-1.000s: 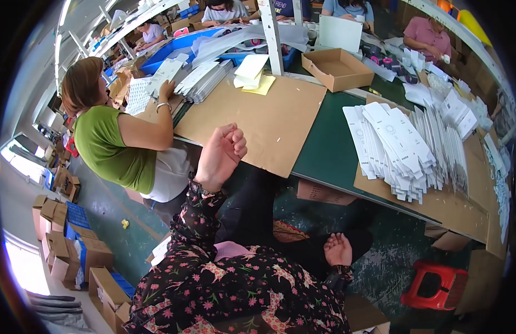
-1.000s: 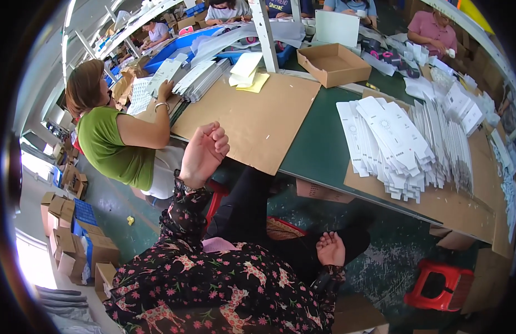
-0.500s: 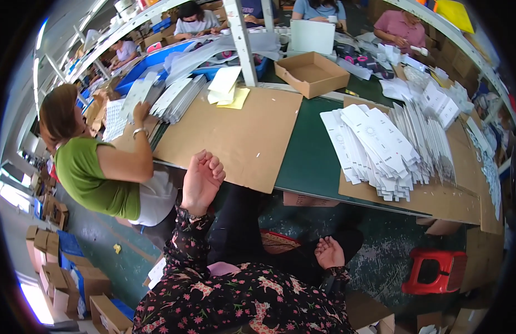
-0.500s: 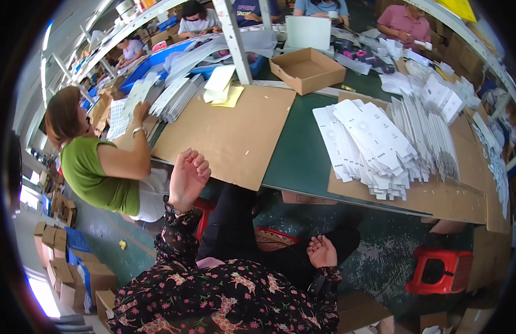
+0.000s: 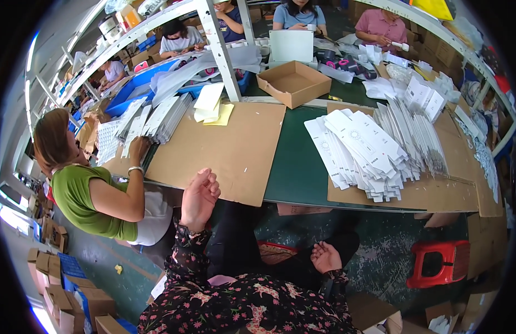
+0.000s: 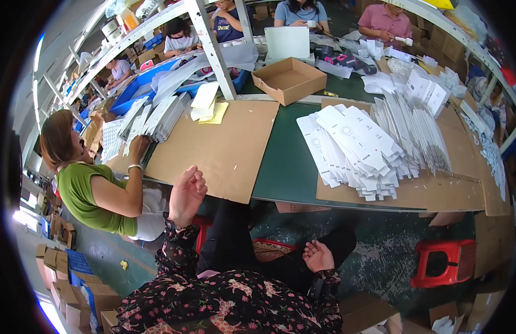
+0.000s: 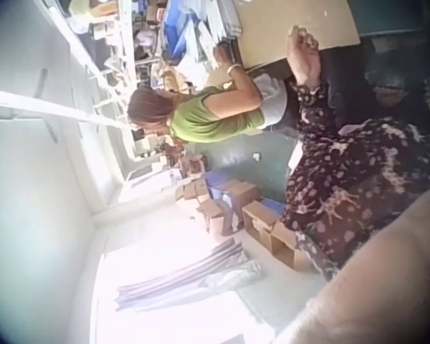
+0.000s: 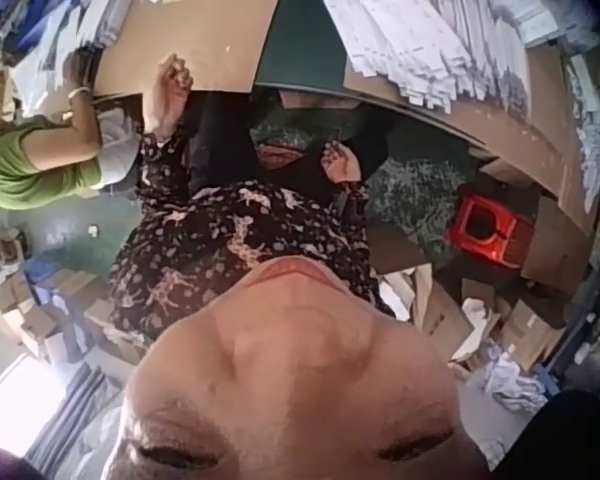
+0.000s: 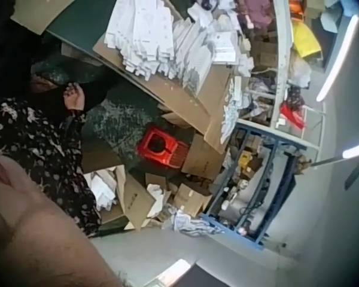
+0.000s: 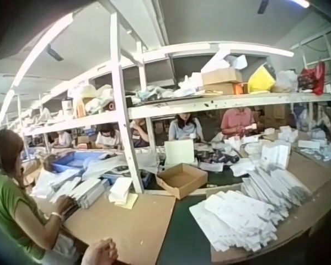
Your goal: The person folds paper boxes by hand, inserts paper dividers into them, and places the assembled units into a cardboard box.
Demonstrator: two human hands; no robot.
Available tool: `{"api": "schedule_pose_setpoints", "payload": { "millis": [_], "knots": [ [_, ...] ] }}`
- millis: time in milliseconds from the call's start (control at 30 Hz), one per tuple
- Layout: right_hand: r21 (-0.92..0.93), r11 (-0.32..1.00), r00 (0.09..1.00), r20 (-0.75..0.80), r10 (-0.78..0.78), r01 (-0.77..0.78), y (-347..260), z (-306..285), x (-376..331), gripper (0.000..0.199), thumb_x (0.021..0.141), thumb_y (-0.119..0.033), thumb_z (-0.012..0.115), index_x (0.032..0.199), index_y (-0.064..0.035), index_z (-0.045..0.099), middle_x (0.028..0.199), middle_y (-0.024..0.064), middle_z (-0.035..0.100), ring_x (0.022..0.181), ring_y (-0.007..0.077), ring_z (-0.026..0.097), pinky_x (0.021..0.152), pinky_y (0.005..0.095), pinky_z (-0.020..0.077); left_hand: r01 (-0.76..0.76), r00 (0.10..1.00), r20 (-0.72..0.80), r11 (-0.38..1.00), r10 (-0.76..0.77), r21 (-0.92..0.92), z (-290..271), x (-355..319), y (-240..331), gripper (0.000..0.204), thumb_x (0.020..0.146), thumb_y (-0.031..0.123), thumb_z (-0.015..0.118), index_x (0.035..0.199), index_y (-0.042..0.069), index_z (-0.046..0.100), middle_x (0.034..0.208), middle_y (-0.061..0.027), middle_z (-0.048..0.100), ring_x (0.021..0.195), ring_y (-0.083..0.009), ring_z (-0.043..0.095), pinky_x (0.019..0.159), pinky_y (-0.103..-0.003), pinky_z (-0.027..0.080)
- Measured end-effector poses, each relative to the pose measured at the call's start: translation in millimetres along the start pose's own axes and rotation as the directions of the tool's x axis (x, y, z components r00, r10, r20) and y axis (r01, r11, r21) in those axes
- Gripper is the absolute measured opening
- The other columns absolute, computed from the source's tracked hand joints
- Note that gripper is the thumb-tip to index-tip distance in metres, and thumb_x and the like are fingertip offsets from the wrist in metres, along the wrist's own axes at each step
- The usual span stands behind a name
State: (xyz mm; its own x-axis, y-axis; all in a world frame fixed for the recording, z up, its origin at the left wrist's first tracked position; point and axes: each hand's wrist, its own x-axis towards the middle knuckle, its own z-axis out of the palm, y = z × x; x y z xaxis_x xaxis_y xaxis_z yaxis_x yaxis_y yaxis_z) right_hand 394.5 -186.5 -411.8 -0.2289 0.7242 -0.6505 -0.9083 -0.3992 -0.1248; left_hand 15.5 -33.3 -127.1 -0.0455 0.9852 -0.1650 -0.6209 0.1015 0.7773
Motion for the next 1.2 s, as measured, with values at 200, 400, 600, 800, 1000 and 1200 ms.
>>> {"api": "schedule_pose_setpoints", "payload": {
  "millis": [200,400,600,800,1000,1200],
  "knots": [
    [-0.022,0.999,0.999,-0.014,-0.032,0.032,1.1,-7.1,-1.7,0.012,0.097,-0.016,0.065,0.102,-0.0055,0.068,0.097,0.01,0.072,0.087,0.0249,0.065,0.079,0.0389,0.0548,-0.007,1.0,0.016,0.999,0.007,0.033,-18.0,16.5,-15.7,0.011,0.106,0.019,0.06,0.105,0.008,0.059,0.084,-0.0008,0.061,0.072,-0.0126,0.054,0.064,-0.028,0.043],
    [-0.218,0.909,0.934,0.03,-0.357,0.354,10.7,34.3,-29.9,0.013,0.1,-0.016,0.064,0.104,-0.0044,0.067,0.093,0.0081,0.07,0.079,0.0198,0.064,0.076,0.0322,0.0529,-0.487,0.785,0.341,0.176,0.517,0.855,-81.4,73.0,-57.8,0.009,0.101,0.014,0.062,0.096,0.006,0.062,0.077,-0.0093,0.062,0.069,-0.0243,0.063,0.061,-0.037,0.049],
    [-0.582,0.303,0.547,0.304,-0.78,0.755,-22.7,152.3,-75.9,0.011,0.101,-0.013,0.066,0.104,-0.0022,0.065,0.089,0.0059,0.067,0.075,0.016,0.062,0.073,0.0281,0.0503,-0.443,0.636,0.516,-0.276,0.574,0.853,-51.8,67.8,-73.7,0.009,0.097,0.012,0.064,0.093,0.004,0.063,0.082,-0.0154,0.064,0.074,-0.0332,0.064,0.066,-0.042,0.052],
    [-0.662,-0.636,0.147,0.729,-0.668,0.397,-74.2,208.5,-62.8,0.02,0.094,-0.008,0.071,0.112,-0.0024,0.065,0.103,0.0123,0.069,0.095,0.029,0.065,0.089,0.0407,0.0522,-0.471,0.793,0.547,-0.301,0.267,0.829,-53.9,61.8,-52.6,0.031,0.094,0.032,0.072,0.108,0.005,0.066,0.104,-0.0168,0.068,0.1,-0.0366,0.066,0.088,-0.048,0.053],
    [-0.376,-0.914,0.309,0.897,-0.318,0.152,-80.0,255.9,-32.3,0.036,0.092,-0.017,0.07,0.125,-0.0034,0.066,0.137,0.0181,0.061,0.129,0.0411,0.052,0.113,0.0536,0.0371,-0.625,0.718,0.696,-0.419,0.023,0.658,-47.5,78.5,-15.7,0.077,0.09,0.058,0.068,0.145,0.005,0.056,0.15,-0.0194,0.053,0.143,-0.0389,0.046,0.119,-0.056,0.034],
    [-0.314,-0.949,0.566,0.786,-0.246,0.023,-88.1,260.3,-23.2,0.056,0.094,-0.039,0.07,0.141,-0.0091,0.062,0.15,0.0166,0.056,0.142,0.0393,0.046,0.121,0.0598,0.0269,-0.572,0.811,0.579,-0.318,-0.081,0.756,-49.2,92.7,-10.2,0.084,0.091,0.061,0.068,0.152,0.006,0.052,0.159,-0.0184,0.047,0.151,-0.0372,0.039,0.125,-0.055,0.028]
  ]
}}
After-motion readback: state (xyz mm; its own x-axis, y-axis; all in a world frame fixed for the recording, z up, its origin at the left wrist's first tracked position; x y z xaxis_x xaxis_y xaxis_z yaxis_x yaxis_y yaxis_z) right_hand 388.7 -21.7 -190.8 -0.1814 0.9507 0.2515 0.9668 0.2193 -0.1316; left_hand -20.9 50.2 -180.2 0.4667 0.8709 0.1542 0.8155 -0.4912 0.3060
